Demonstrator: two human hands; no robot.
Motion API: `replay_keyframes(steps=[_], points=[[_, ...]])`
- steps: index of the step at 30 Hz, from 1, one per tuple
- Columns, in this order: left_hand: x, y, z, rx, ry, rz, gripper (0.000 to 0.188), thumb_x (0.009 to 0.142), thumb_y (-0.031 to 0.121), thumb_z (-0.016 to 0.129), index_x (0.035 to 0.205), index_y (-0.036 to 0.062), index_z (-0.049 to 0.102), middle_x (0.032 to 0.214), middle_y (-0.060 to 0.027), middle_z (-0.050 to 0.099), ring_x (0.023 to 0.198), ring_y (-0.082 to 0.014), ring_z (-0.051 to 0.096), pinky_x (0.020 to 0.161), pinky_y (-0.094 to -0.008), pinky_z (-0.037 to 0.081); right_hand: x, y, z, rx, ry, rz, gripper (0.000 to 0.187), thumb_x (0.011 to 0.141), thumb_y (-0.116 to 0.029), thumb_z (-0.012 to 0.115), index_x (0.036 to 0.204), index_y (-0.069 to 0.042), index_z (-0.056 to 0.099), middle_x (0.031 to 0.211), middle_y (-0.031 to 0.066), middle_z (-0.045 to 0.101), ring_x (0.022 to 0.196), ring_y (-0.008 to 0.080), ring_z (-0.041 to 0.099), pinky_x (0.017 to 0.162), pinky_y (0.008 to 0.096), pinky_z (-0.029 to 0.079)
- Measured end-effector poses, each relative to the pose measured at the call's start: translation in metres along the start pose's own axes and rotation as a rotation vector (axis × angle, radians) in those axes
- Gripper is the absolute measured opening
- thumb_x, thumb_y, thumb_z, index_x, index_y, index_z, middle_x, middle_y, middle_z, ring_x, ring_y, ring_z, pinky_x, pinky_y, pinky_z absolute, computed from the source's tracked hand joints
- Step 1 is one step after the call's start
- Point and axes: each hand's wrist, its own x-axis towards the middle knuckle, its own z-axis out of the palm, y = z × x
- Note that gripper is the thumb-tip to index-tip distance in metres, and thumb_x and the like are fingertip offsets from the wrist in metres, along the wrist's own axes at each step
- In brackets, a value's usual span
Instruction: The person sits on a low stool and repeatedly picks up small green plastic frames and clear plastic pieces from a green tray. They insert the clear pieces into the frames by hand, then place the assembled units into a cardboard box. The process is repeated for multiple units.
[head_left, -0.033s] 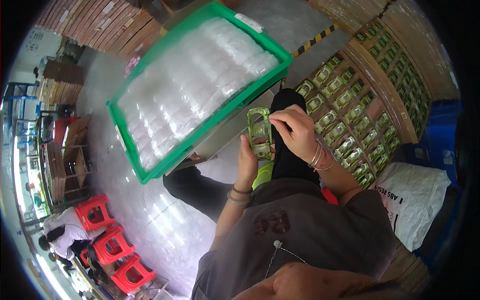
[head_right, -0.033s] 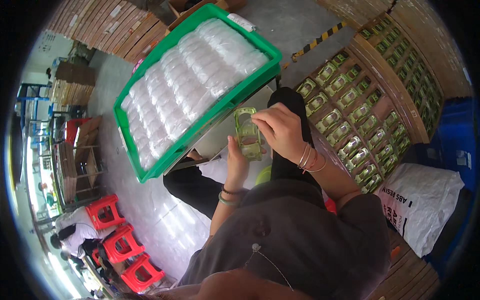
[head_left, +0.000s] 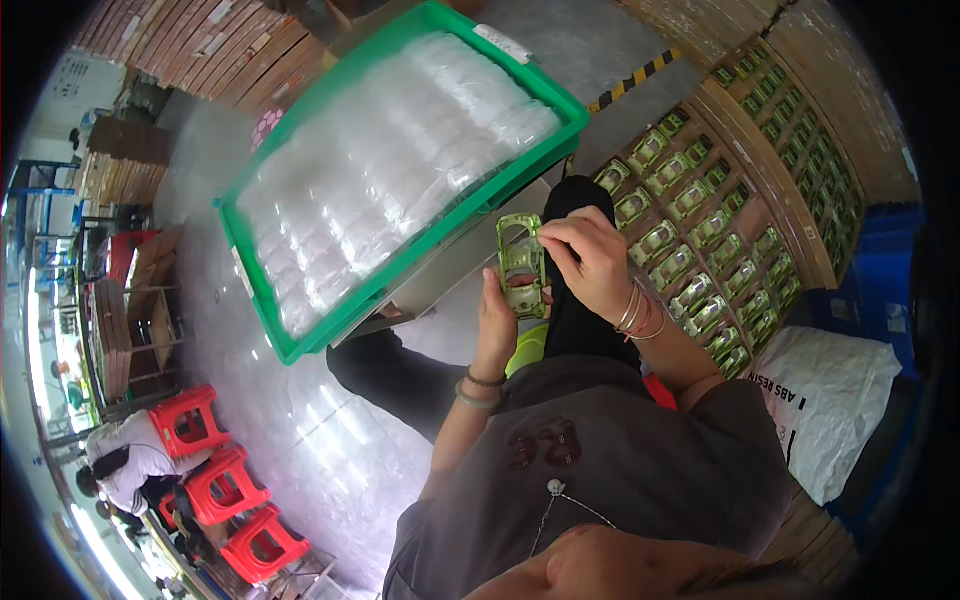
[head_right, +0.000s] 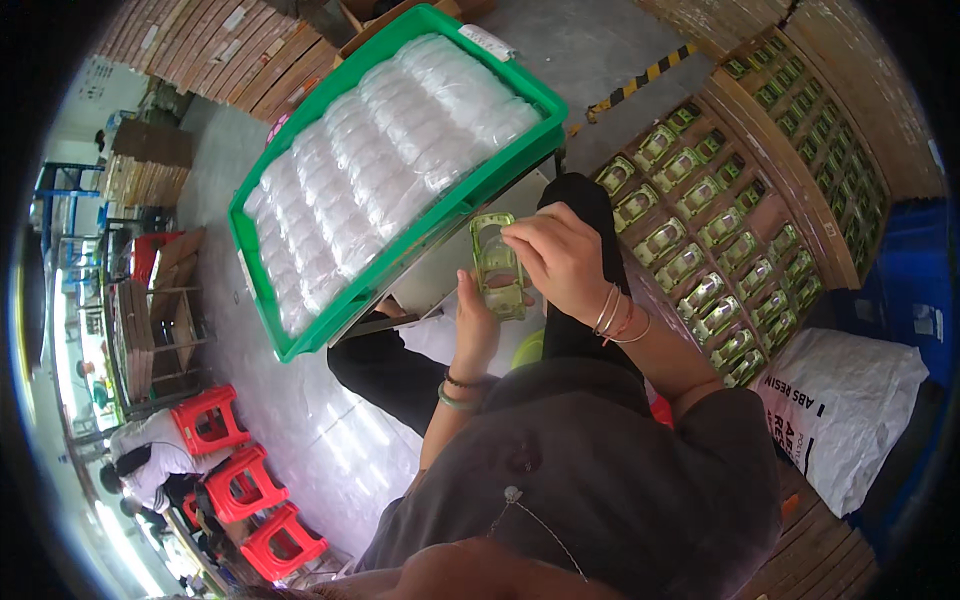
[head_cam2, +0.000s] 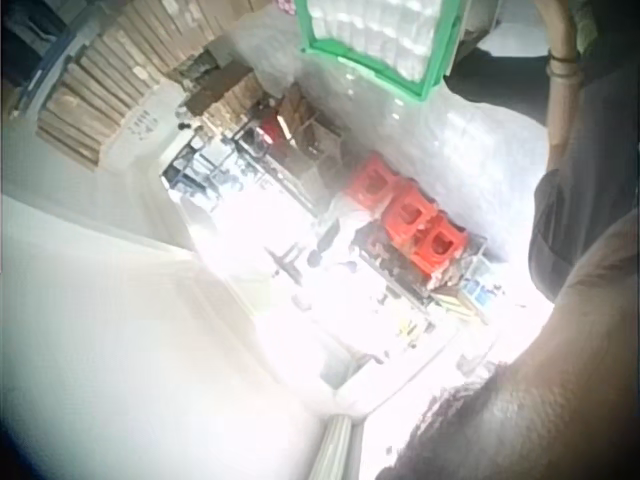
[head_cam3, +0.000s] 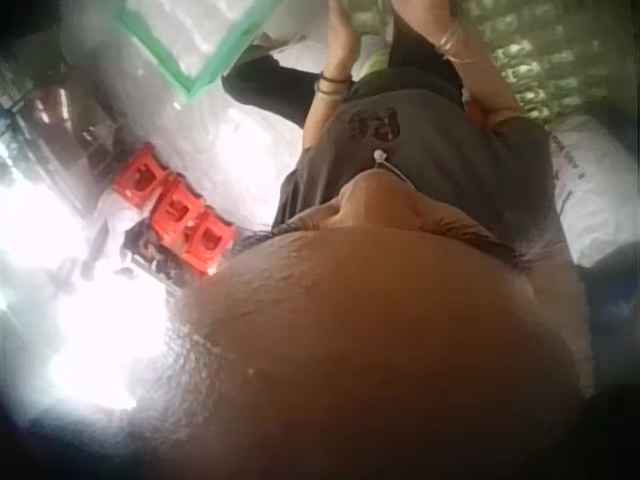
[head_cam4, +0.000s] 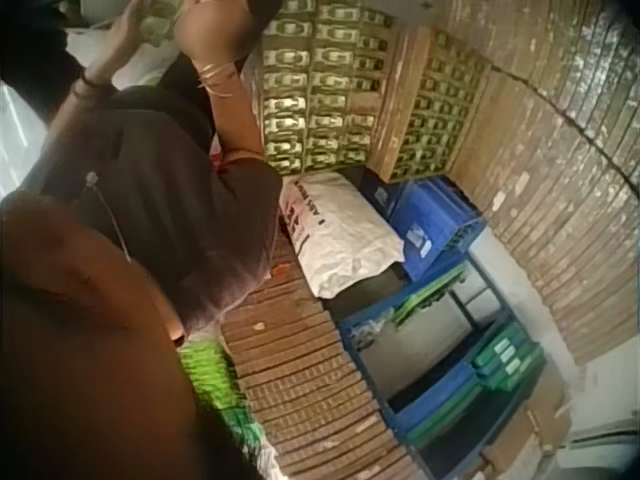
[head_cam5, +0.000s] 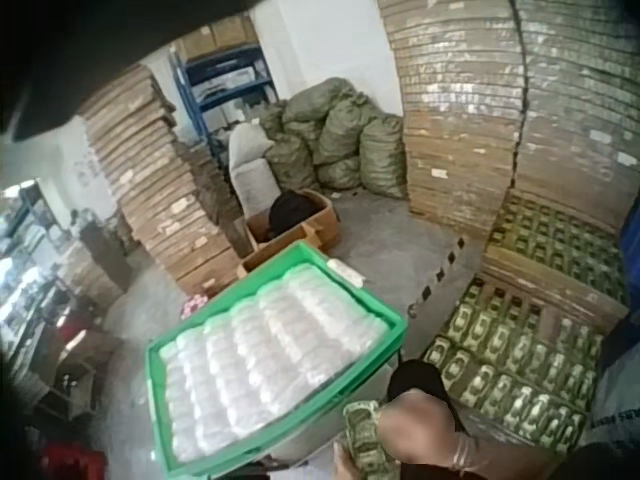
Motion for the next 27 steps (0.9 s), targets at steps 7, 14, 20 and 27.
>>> replay_keyframes(steps=[7,14,20,27], points=[[-0.003,0.001,0.0,-0.023,-0.025,0.015,0.061,0.1,0.05,0.014,0.11,0.0023,0.05,0.087,-0.0146,0.063,0.07,-0.0201,0.064,0.06,-0.0303,0.053,-0.003,0.006,0.012,-0.015,-0.203,0.073,0.008,0.077,-0.009,0.068,0.084,-0.007,0.065,0.074,0.0049,0.063,0.087,0.0225,0.057,0.073,0.0362,0.047],[0.0,-0.002,0.003,-0.034,-0.01,0.002,0.061,0.1,0.05,0.014,0.11,0.0024,0.05,0.087,-0.0147,0.064,0.069,-0.0198,0.065,0.06,-0.03,0.052,-0.004,0.02,0.013,0.096,-0.297,0.233,0.01,0.078,-0.011,0.068,0.087,-0.008,0.066,0.09,0.0086,0.063,0.091,0.0267,0.057,0.082,0.0368,0.045],[0.0,-0.002,-0.001,0.005,-0.038,-0.003,0.063,0.1,0.05,0.013,0.108,0.0,0.051,0.086,-0.015,0.064,0.068,-0.0207,0.065,0.063,-0.0311,0.053,-0.002,0.036,0.018,0.172,-0.427,0.218,0.011,0.081,-0.014,0.065,0.09,-0.009,0.068,0.092,0.008,0.061,0.096,0.0263,0.056,0.085,0.0365,0.045],[0.001,-0.001,0.0,0.074,-0.03,0.057,0.062,0.1,0.049,0.013,0.11,0.0002,0.05,0.086,-0.0144,0.064,0.067,-0.0208,0.065,0.062,-0.03,0.053,-0.011,0.038,0.029,0.023,-0.349,0.024,0.017,0.077,-0.009,0.066,0.094,-0.007,0.067,0.098,0.0092,0.058,0.101,0.0265,0.053,0.087,0.0371,0.043]])
